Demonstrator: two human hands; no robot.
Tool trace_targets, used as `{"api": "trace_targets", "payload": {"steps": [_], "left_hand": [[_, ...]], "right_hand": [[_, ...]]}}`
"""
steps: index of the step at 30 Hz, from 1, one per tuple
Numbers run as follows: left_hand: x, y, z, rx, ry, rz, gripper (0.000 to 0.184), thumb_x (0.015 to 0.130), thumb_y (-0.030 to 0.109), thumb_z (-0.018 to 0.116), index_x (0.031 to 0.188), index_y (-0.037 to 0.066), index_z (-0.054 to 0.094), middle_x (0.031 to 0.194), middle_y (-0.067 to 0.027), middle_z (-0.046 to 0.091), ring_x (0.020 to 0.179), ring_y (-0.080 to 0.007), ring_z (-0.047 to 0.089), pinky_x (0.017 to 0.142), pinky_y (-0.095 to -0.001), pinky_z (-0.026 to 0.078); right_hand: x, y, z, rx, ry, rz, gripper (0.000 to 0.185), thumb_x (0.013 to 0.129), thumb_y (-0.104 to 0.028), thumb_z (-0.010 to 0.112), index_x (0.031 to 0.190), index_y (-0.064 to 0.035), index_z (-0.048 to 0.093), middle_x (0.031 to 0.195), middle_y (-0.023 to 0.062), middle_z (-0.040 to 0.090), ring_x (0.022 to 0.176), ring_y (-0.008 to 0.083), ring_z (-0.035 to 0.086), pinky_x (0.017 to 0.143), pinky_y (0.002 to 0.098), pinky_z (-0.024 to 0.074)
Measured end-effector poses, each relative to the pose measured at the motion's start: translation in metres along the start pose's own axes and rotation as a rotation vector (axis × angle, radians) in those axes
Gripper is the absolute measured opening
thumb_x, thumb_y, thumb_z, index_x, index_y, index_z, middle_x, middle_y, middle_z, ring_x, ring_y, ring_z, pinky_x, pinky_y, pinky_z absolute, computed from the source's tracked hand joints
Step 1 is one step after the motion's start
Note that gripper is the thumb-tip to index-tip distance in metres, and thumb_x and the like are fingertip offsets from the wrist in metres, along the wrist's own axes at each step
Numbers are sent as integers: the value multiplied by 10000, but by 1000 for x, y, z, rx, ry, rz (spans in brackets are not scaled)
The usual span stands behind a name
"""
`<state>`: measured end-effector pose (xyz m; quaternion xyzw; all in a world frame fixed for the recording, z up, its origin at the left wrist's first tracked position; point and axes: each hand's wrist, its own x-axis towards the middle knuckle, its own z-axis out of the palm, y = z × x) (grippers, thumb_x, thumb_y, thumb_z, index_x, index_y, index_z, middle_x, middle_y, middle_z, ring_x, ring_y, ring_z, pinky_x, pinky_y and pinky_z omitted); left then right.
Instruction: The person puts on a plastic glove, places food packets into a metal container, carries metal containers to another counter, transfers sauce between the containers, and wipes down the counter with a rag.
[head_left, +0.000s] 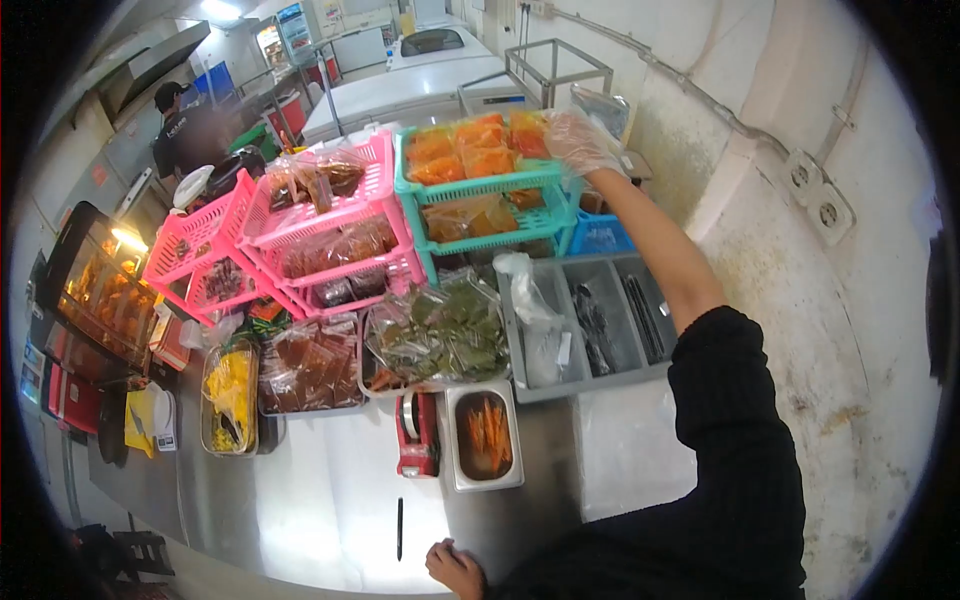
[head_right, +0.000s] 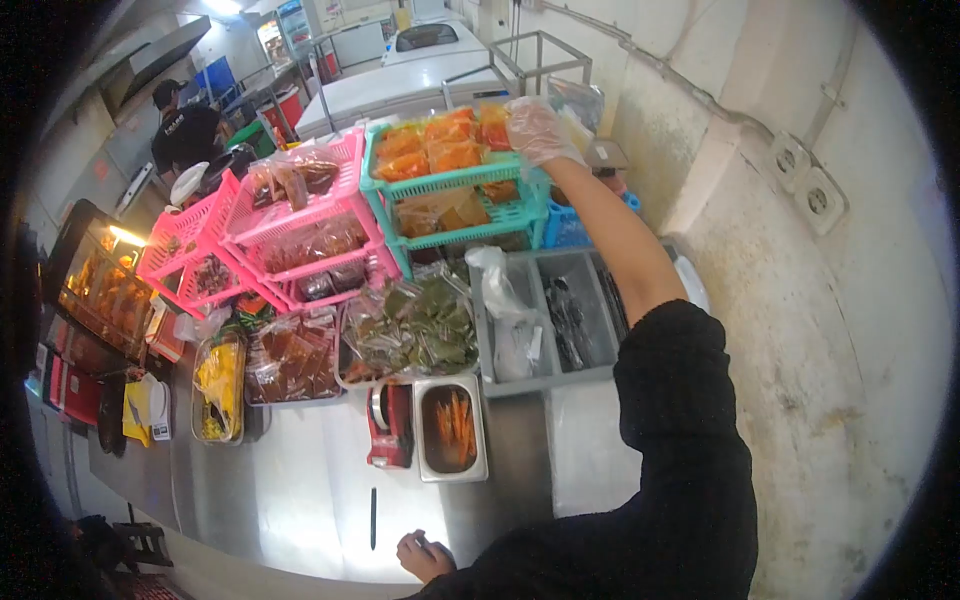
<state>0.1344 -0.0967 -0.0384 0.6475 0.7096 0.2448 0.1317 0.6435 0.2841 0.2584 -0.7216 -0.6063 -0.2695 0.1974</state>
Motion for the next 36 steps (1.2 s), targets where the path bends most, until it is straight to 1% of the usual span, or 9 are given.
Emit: {"api": "trace_targets", "payload": {"steps": [6, 16, 18, 19, 20, 22, 23, 32, 36], "left_hand": [[15, 27, -22, -40, 43, 65, 248, 669, 162, 504, 878, 45, 570, 837, -201, 534, 784, -389, 497, 709, -485, 396], [12, 10, -8, 32, 38, 149, 241, 695, 140, 504, 902, 20, 529, 804, -210, 515, 728, -367, 503, 621, -466, 408], [-5, -43, 30, -491, -253, -603, 217, 735, 130, 498, 912, 7, 514, 816, -213, 507, 677, -337, 507, 542, -426, 413], [15, 10, -11, 34, 7, 181, 191, 758, 109, 494, 912, -4, 507, 824, -212, 505, 654, -316, 513, 497, -398, 408], [11, 0, -2, 38, 11, 181, 191, 758, 109, 494, 912, -4, 507, 824, -212, 505, 654, -316, 513, 497, -398, 408], [-4, -30, 22, -358, -188, -445, 187, 746, 90, 507, 912, 4, 514, 840, -211, 509, 708, -330, 517, 545, -404, 423], [13, 19, -13, 73, 25, 78, 190, 740, 92, 497, 912, 15, 522, 864, -211, 515, 766, -325, 514, 618, -411, 431], [19, 29, -26, -15, -80, 26, 287, 674, 97, 543, 953, 29, 534, 892, -220, 513, 821, -391, 495, 727, -481, 402], [19, 26, -24, -6, -47, 68, 286, 678, 99, 539, 956, 31, 533, 897, -220, 512, 820, -391, 497, 723, -480, 404]], "right_hand": [[56, 26, 82, -140, -75, 188, 233, 749, -139, 459, 881, -10, 601, 890, 168, 604, 837, 318, 584, 765, 393, 454], [56, 23, 52, -331, -219, -88, 239, 796, -120, 434, 955, -6, 572, 960, 169, 592, 888, 267, 587, 789, 356, 463], [54, 20, 55, -250, -174, -26, 247, 791, -122, 440, 971, -5, 563, 965, 169, 590, 882, 273, 590, 781, 359, 468], [52, 24, 69, -187, -76, 3, 246, 781, -128, 450, 957, -11, 576, 955, 169, 595, 873, 280, 593, 769, 362, 473], [52, 27, 78, -124, 20, 31, 245, 771, -134, 460, 943, -17, 589, 944, 169, 600, 864, 287, 596, 757, 365, 478], [70, 38, 89, -235, -112, -37, 231, 747, -129, 491, 917, -23, 606, 923, 163, 608, 863, 289, 596, 752, 366, 479], [72, 38, 83, -298, -181, -69, 225, 734, -126, 506, 904, -25, 614, 913, 160, 611, 862, 290, 596, 749, 367, 480], [90, 25, 2, -193, -16, 85, 344, 509, -206, 699, 825, -84, 641, 869, 125, 617, 867, 256, 594, 757, 314, 479], [96, 28, 10, -56, 25, 51, 201, 576, -168, 663, 753, -87, 610, 843, 104, 611, 856, 237, 594, 752, 313, 477]]}}
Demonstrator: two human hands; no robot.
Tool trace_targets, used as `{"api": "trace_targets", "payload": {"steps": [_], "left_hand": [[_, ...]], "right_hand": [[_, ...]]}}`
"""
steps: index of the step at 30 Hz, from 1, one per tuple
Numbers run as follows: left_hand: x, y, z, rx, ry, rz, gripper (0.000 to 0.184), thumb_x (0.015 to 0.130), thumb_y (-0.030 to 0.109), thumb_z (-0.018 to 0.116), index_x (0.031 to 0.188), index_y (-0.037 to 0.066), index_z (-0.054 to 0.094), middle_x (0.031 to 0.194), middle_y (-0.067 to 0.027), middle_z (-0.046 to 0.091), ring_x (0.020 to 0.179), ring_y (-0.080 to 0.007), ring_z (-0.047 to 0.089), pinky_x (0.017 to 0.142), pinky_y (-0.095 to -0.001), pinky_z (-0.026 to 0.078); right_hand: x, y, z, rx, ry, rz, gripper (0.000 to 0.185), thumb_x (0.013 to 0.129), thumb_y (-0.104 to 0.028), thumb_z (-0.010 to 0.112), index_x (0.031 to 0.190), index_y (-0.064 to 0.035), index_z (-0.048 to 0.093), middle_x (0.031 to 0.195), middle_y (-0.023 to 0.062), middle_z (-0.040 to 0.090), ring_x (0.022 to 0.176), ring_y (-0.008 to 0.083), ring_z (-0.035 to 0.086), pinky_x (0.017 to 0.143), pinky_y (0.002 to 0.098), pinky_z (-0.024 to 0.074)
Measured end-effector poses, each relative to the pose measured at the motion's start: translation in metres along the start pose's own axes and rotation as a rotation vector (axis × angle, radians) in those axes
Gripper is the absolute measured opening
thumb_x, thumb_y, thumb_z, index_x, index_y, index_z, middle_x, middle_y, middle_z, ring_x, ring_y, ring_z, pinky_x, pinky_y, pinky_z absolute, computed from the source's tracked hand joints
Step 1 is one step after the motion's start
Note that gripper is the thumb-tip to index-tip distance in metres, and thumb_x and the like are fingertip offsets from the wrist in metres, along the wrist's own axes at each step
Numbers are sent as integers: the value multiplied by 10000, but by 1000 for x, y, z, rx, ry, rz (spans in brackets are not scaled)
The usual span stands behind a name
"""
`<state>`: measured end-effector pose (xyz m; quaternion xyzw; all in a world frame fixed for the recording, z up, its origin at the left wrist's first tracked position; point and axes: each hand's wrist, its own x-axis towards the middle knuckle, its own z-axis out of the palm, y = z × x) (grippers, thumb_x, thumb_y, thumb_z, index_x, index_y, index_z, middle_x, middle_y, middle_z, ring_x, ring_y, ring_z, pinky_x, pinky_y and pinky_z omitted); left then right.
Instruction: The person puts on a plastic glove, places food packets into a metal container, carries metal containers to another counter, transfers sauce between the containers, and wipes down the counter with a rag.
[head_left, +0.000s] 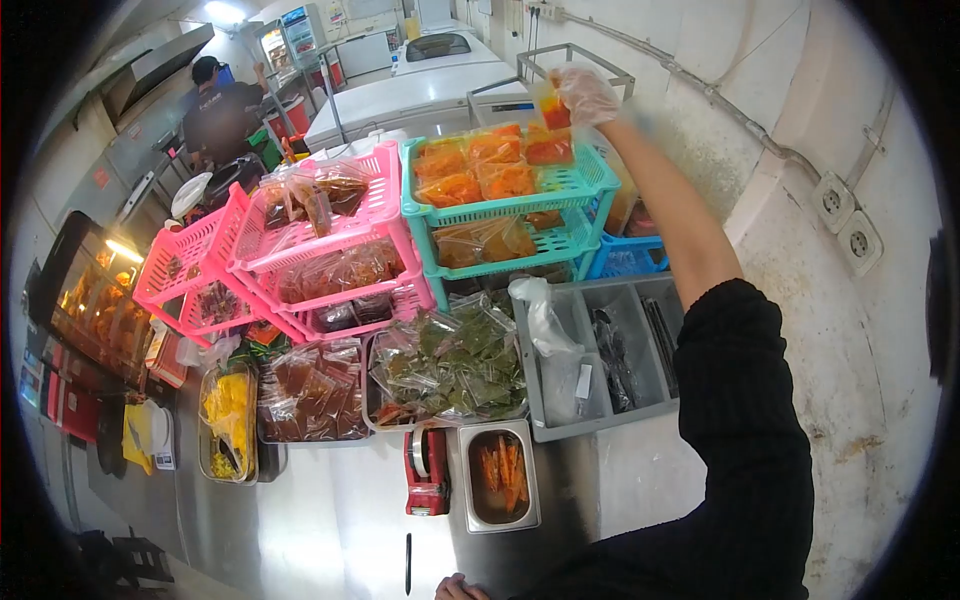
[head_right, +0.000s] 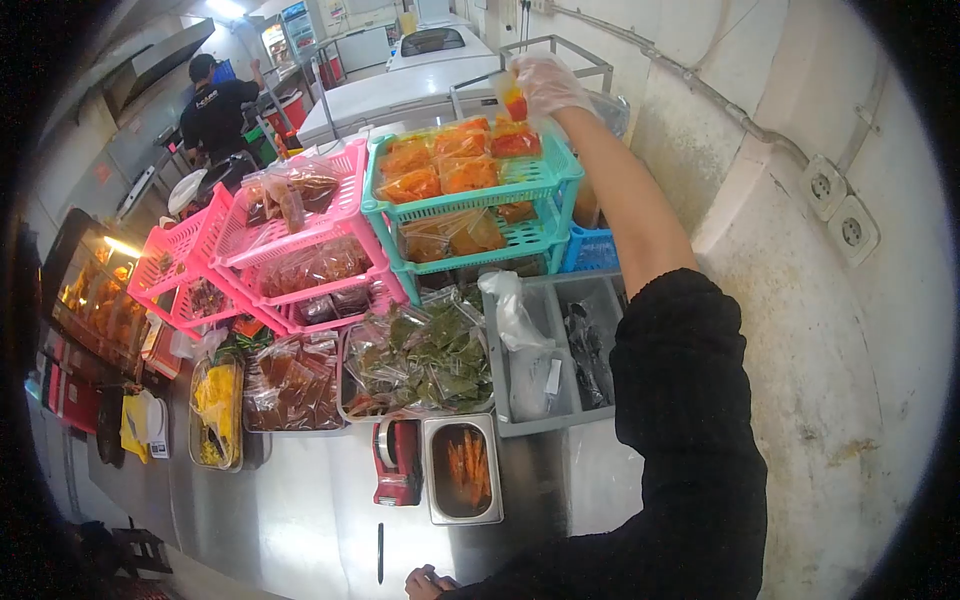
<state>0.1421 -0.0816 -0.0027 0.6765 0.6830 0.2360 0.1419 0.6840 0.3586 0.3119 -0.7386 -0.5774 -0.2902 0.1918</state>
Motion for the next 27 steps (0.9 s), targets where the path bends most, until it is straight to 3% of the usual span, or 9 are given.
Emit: {"api": "trace_targets", "payload": {"steps": [2, 5, 10, 12, 16, 19, 21, 22, 27], "left_hand": [[0, 1, 1, -15, 0, -21, 287, 678, 101, 546, 959, 39, 536, 907, -220, 511, 824, -391, 498, 724, -481, 404], [1, 2, -1, 12, -5, 7, 283, 678, 98, 545, 957, 51, 540, 910, -216, 512, 826, -387, 498, 725, -479, 404], [1, -1, 2, 21, -5, -21, 283, 671, 90, 541, 953, 67, 546, 912, -203, 518, 825, -378, 500, 722, -472, 406], [0, -1, 3, 17, 11, 27, 284, 668, 87, 540, 951, 71, 547, 907, -197, 521, 817, -376, 502, 716, -470, 408], [3, 5, -2, 10, 30, -2, 273, 668, 82, 542, 941, 71, 547, 873, -191, 530, 790, -373, 507, 695, -464, 414], [2, 3, 0, -8, 13, -39, 258, 675, 79, 539, 932, 70, 551, 867, -191, 531, 781, -372, 508, 688, -460, 417], [1, 3, -1, -14, 4, -49, 253, 677, 78, 538, 929, 69, 552, 865, -192, 531, 778, -372, 508, 686, -459, 418], [1, 4, -2, -10, 3, -32, 239, 686, 75, 532, 924, 65, 557, 875, -194, 528, 779, -370, 508, 692, -457, 419], [0, 8, -3, -23, -32, -119, 207, 714, 66, 503, 908, 27, 564, 906, -208, 520, 822, -364, 504, 750, -447, 414]], "right_hand": [[4, -8, 8, -336, 182, -579, 72, 652, -135, 600, 697, -87, 571, 785, 85, 609, 810, 230, 600, 732, 329, 478], [-27, -32, 16, -511, 150, -865, 44, 701, -128, 540, 693, -97, 570, 709, 65, 593, 761, 239, 598, 687, 344, 483], [-45, -30, 38, -138, -125, -691, 75, 729, -138, 532, 766, -97, 582, 729, 96, 595, 763, 258, 593, 655, 365, 481], [-48, -24, 36, 258, 14, -299, 153, 748, -131, 513, 882, -99, 580, 817, 126, 604, 802, 277, 587, 673, 384, 475], [-35, 2, 31, 15, 237, -463, 231, 758, -125, 497, 975, -72, 557, 888, 147, 593, 846, 290, 574, 703, 381, 471], [-49, -17, -2, -60, -47, -326, 235, 751, -181, 528, 936, -38, 544, 894, 180, 584, 858, 319, 566, 776, 374, 447], [-55, -23, 5, 18, -313, 2, 220, 770, -123, 469, 925, -6, 573, 911, 169, 594, 864, 299, 576, 775, 355, 458], [-57, -21, 13, 16, -313, 6, 220, 770, -123, 469, 925, -6, 573, 911, 169, 594, 864, 299, 576, 775, 355, 458], [-44, -31, 12, -181, -203, -254, 180, 760, -101, 510, 887, -30, 617, 962, 140, 611, 891, 247, 598, 766, 309, 476]]}}
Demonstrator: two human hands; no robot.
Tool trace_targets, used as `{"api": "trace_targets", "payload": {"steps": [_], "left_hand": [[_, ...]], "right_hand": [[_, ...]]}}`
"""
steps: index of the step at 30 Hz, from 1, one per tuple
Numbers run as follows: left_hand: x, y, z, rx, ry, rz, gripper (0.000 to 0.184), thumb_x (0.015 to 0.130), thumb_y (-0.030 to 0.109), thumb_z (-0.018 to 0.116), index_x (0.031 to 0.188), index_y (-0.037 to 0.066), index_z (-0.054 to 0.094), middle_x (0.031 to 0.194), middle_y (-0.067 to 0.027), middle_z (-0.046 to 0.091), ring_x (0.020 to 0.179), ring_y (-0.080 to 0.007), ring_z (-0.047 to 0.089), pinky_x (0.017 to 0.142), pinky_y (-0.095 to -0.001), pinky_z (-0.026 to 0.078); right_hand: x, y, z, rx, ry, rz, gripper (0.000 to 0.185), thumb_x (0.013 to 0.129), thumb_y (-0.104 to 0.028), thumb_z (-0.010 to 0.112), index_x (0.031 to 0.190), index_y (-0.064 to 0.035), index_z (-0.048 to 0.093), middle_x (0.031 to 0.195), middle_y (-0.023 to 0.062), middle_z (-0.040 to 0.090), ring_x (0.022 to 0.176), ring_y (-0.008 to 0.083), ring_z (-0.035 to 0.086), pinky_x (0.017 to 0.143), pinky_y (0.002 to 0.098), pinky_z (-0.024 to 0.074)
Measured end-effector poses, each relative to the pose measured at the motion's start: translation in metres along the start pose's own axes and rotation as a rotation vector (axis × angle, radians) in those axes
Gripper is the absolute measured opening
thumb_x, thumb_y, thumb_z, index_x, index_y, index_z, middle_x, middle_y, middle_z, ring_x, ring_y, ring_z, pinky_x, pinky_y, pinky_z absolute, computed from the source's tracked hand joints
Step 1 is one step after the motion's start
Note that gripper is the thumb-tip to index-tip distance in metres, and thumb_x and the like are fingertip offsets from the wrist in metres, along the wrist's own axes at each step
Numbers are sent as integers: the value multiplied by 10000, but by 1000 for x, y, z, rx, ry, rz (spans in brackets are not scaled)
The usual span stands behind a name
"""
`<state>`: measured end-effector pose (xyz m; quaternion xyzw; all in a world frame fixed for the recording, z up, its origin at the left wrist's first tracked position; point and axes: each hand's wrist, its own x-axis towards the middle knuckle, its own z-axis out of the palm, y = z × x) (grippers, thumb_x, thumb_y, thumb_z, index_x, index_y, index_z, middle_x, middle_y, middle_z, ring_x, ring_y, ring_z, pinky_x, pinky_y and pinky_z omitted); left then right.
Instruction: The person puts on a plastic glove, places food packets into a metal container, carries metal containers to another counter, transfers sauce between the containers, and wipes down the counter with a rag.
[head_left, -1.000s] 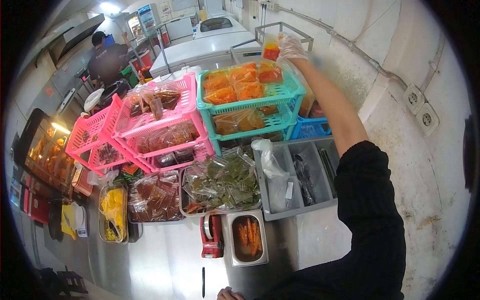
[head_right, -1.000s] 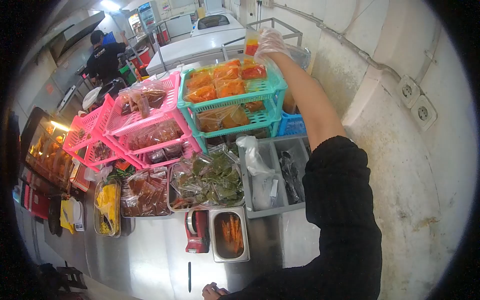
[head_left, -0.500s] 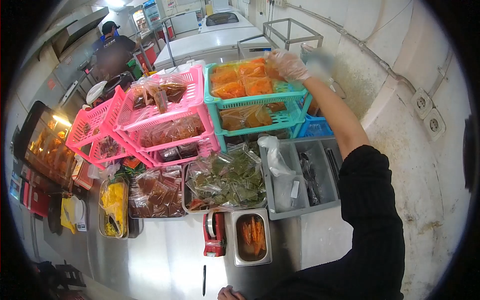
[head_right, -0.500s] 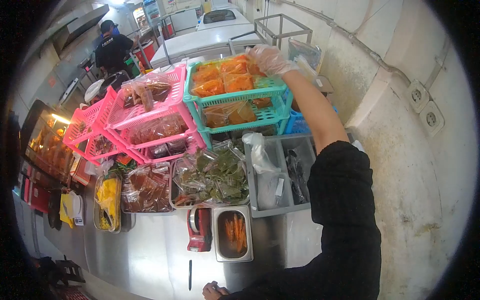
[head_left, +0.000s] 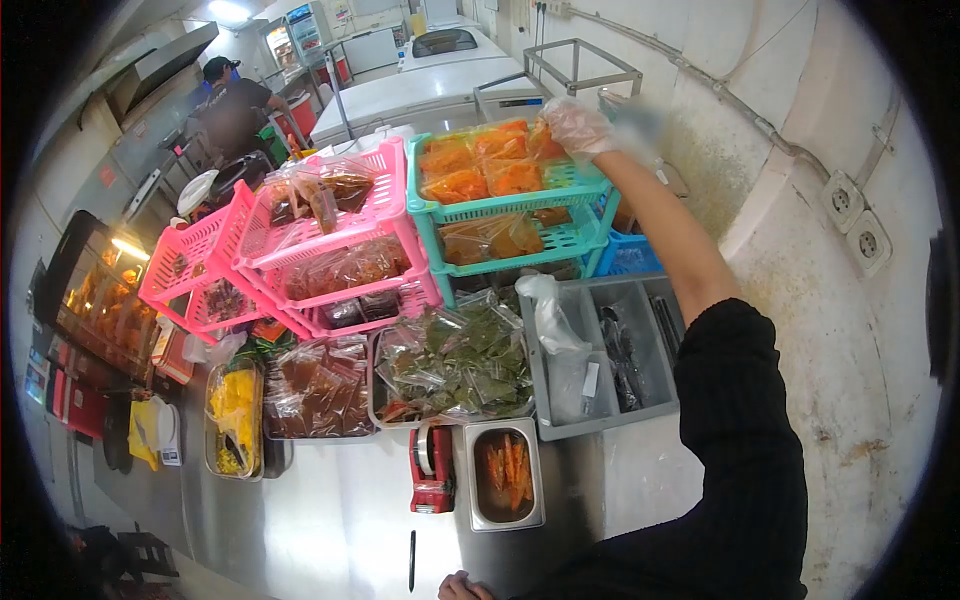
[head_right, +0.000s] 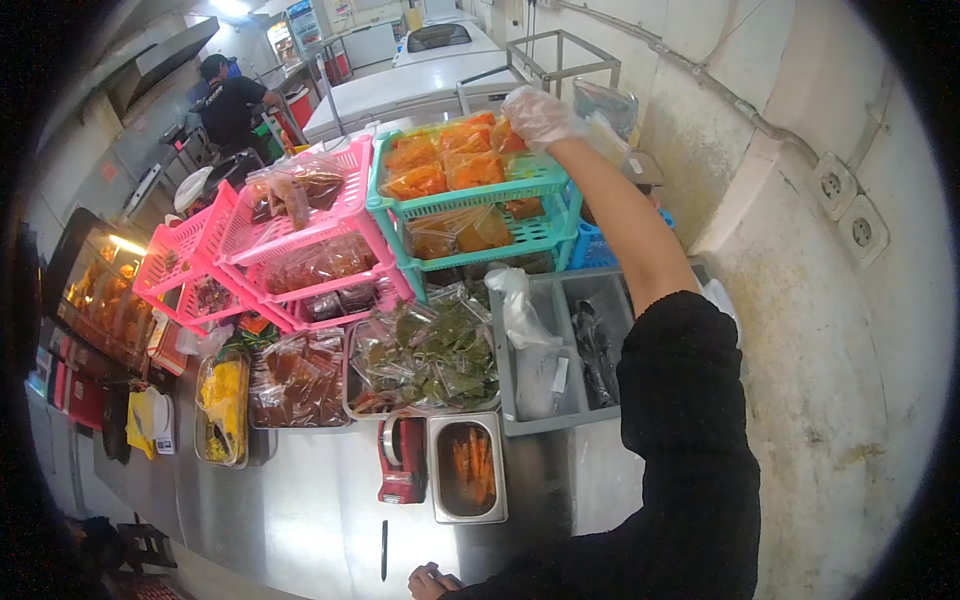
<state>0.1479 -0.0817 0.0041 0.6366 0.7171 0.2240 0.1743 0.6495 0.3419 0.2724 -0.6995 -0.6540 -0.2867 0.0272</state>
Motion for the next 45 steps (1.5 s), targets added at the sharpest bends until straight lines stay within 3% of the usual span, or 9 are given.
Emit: {"api": "trace_targets", "payload": {"steps": [5, 7, 12, 17, 20, 27, 37, 39, 45], "left_hand": [[-12, -47, 43, 82, 89, 14, 234, 618, 112, 472, 833, 46, 538, 844, -154, 501, 847, -328, 479, 733, -441, 370], [-10, -34, 26, 57, -7, 30, 279, 634, 73, 477, 904, 43, 537, 939, -156, 485, 925, -330, 440, 787, -438, 325], [-11, -37, 27, 49, -16, 23, 253, 668, 42, 479, 913, 43, 542, 950, -146, 490, 932, -322, 441, 781, -429, 327], [-12, -37, 27, 28, 3, 10, 264, 671, 22, 475, 921, 72, 544, 989, -122, 482, 971, -300, 436, 791, -423, 325], [-12, -35, 26, -1, -3, 3, 277, 668, 23, 476, 932, 78, 540, 989, -116, 484, 982, -299, 433, 797, -421, 324], [-13, -34, 22, -9, 58, 65, 259, 681, 9, 466, 925, 64, 534, 961, -121, 502, 921, -302, 448, 761, -408, 338], [-16, -37, 22, -58, 28, 34, 270, 683, 23, 474, 939, 77, 541, 991, -108, 489, 959, -288, 442, 789, -398, 331], [-15, -35, 19, -66, 26, 35, 269, 684, 23, 475, 941, 75, 540, 992, -108, 489, 958, -289, 443, 793, -394, 331], [-15, -35, 17, -104, 25, 31, 269, 690, 41, 504, 954, 78, 534, 1001, -108, 490, 960, -281, 450, 810, -394, 321]], "right_hand": [[7, -12, -6, -172, -286, -79, 189, 758, -113, 525, 895, -41, 635, 931, 117, 630, 872, 227, 610, 737, 282, 482], [18, -15, 33, 61, -245, 184, 264, 672, -139, 613, 893, 4, 604, 881, 143, 619, 838, 258, 610, 683, 373, 490], [-48, -52, -16, -628, 537, -238, 182, 750, -108, 500, 874, 14, 555, 805, 150, 562, 748, 241, 568, 639, 321, 464], [-205, -183, -95, -210, 164, -908, 146, 765, -156, 520, 854, -40, 515, 730, 60, 480, 689, 187, 511, 692, 273, 443], [-268, -222, -47, 1593, -510, -619, 82, 758, -113, 539, 810, -52, 557, 793, 66, 571, 740, 202, 555, 653, 331, 471], [-309, -275, 26, 981, -402, -731, 135, 724, -180, 584, 825, -92, 569, 798, 94, 583, 704, 240, 548, 642, 331, 458], [-294, -247, 9, 1547, -541, -484, 143, 722, -202, 581, 796, -82, 556, 736, 81, 549, 714, 245, 536, 671, 320, 445], [-285, -243, -2, 947, -157, -748, 156, 702, -197, 585, 802, -81, 551, 726, 93, 540, 744, 243, 527, 697, 312, 446], [-267, -229, -57, 887, -217, -868, 160, 646, -189, 609, 749, -79, 557, 738, 57, 540, 721, 239, 537, 620, 306, 441]]}}
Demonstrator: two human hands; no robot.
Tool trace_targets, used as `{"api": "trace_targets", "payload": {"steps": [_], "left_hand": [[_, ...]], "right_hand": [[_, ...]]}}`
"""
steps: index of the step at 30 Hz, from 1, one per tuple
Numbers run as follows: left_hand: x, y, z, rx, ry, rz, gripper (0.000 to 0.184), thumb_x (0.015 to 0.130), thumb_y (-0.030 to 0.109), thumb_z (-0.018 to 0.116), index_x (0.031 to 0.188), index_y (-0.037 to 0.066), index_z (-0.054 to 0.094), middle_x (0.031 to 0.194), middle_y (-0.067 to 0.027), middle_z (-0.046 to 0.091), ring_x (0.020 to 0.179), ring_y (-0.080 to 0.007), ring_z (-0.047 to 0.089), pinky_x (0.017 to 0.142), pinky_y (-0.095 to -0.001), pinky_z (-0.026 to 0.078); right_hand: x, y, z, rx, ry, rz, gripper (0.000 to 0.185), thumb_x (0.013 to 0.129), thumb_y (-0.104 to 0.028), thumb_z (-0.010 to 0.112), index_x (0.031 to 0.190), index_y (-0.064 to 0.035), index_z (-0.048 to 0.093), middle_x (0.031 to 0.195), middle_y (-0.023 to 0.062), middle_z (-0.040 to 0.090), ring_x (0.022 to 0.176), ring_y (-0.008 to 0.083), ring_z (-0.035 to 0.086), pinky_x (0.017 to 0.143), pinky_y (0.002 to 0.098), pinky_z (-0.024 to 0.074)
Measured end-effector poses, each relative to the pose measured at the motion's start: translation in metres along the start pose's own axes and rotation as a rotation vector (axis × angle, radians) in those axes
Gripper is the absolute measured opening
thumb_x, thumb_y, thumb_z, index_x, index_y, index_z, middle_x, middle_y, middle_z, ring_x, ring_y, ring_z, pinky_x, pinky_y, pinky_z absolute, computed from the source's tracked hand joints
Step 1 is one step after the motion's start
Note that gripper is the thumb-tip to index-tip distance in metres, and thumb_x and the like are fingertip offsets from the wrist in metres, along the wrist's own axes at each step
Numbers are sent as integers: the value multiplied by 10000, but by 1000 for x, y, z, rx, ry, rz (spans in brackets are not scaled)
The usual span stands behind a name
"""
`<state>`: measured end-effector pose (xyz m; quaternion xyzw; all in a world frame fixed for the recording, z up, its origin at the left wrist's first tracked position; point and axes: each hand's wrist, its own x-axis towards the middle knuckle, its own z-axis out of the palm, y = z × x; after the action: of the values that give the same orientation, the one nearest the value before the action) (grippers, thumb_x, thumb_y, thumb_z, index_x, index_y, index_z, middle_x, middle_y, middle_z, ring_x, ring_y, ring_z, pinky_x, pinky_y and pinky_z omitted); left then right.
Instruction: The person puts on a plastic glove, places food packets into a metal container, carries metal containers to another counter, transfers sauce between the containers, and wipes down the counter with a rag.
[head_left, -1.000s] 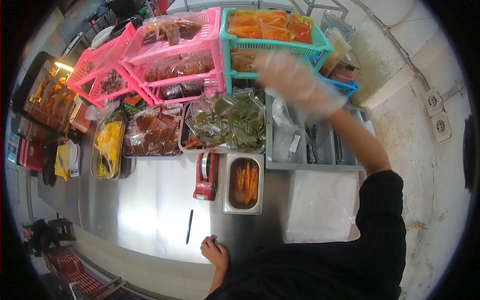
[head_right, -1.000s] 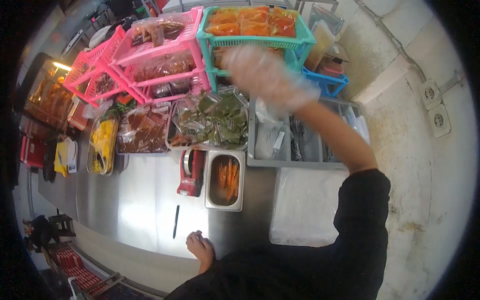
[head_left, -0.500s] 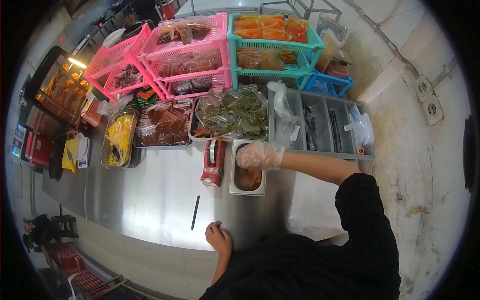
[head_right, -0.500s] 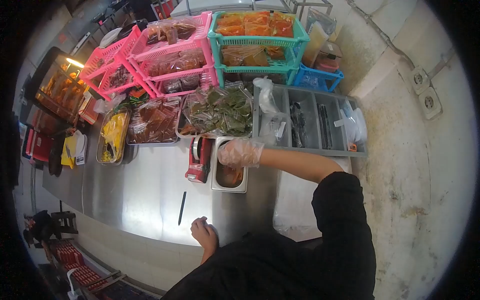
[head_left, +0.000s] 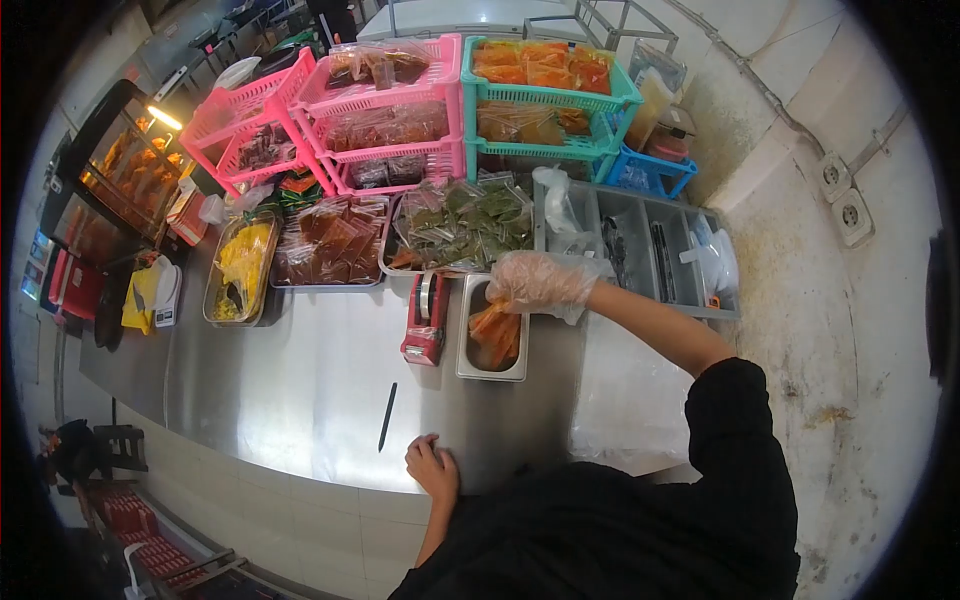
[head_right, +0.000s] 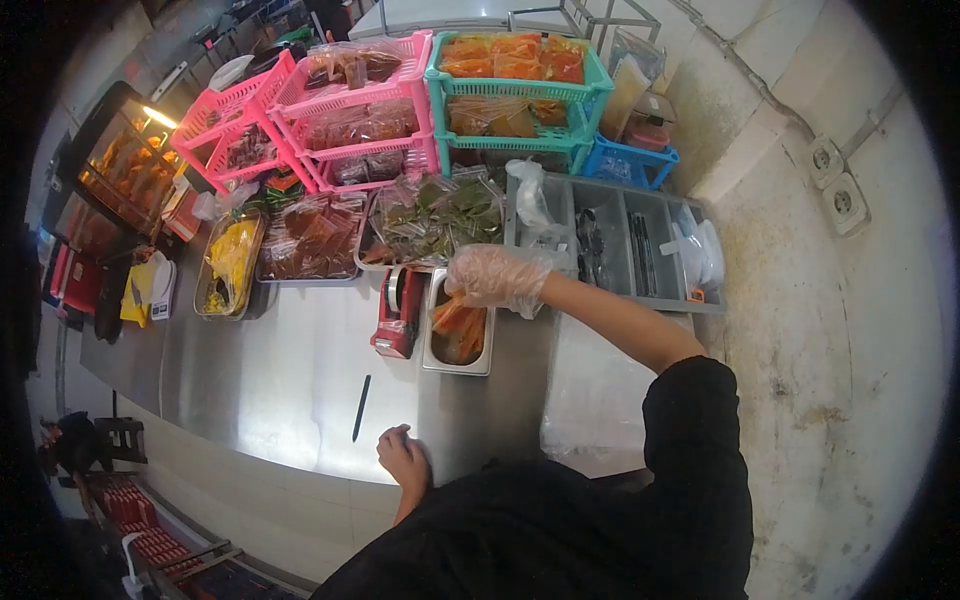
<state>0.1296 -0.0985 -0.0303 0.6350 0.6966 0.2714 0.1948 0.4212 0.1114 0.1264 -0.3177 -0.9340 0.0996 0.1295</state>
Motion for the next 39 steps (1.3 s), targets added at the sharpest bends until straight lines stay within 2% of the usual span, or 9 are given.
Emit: {"api": "trace_targets", "payload": {"steps": [6, 10, 12, 16, 18, 25, 31, 34, 39], "left_hand": [[58, 62, -19, -115, 67, 344, 286, 730, 131, 582, 1009, 100, 524, 997, -66, 526, 979, -248, 459, 845, -404, 292], [110, 127, -14, -37, 116, 444, 324, 745, 234, 626, 1031, 120, 525, 1024, -35, 540, 980, -222, 465, 853, -438, 271], [123, 135, 0, -39, 97, 427, 378, 715, 251, 673, 1039, 123, 526, 1018, -22, 551, 967, -213, 478, 860, -420, 256], [137, 130, 16, -168, 80, 297, 223, 710, 228, 681, 882, 129, 581, 882, 16, 591, 892, -179, 514, 840, -393, 249], [138, 129, 18, -185, 77, 336, 173, 715, 211, 675, 841, 131, 588, 853, 27, 592, 873, -171, 517, 841, -386, 243], [133, 126, 12, -97, 99, 561, 97, 721, 157, 649, 814, 156, 619, 870, 50, 597, 882, -145, 500, 833, -398, 224], [128, 136, 17, -270, 195, 444, 137, 716, 176, 656, 838, 122, 622, 1040, -4, 551, 1004, -189, 470, 887, -437, 197], [134, 119, 34, -537, -28, 328, 162, 709, 165, 674, 832, 83, 609, 1115, -63, 507, 1077, -222, 434, 914, -394, 209], [125, 132, 16, -319, 107, 468, 146, 708, 181, 676, 812, 93, 625, 1122, -56, 499, 1092, -246, 412, 922, -392, 210]], "right_hand": [[7, -19, -13, 468, -179, 329, 144, 610, -173, 537, 614, -32, 563, 571, 157, 508, 539, 278, 499, 549, 362, 407], [6, -10, 4, 348, -152, 297, 142, 619, -173, 537, 632, -36, 573, 580, 143, 518, 526, 267, 489, 532, 342, 407], [5, -5, 10, 380, -107, 317, 113, 645, -129, 542, 632, -18, 538, 516, 49, 458, 511, 107, 403, 489, 279, 365], [-7, 2, 10, 606, -97, 372, 115, 647, -123, 548, 635, -8, 544, 524, 30, 455, 518, 91, 405, 488, 271, 364], [-14, 5, 12, 683, -112, 355, 133, 639, -157, 572, 677, -33, 598, 588, 129, 542, 510, 196, 491, 520, 308, 417], [-22, 0, 13, 600, 130, 196, 149, 676, -168, 592, 700, -22, 577, 633, 136, 546, 572, 237, 505, 571, 332, 421], [-22, -12, 30, 565, -115, 252, 185, 824, -212, 480, 916, -52, 485, 763, 147, 538, 702, 301, 505, 640, 363, 399], [-28, -14, 44, 586, -57, 346, 224, 864, -243, 427, 987, -57, 457, 817, 166, 525, 741, 322, 502, 658, 373, 397], [-38, 3, 85, 429, 445, 378, 163, 877, -173, 425, 959, -33, 442, 747, 129, 488, 679, 253, 493, 671, 350, 405]]}}
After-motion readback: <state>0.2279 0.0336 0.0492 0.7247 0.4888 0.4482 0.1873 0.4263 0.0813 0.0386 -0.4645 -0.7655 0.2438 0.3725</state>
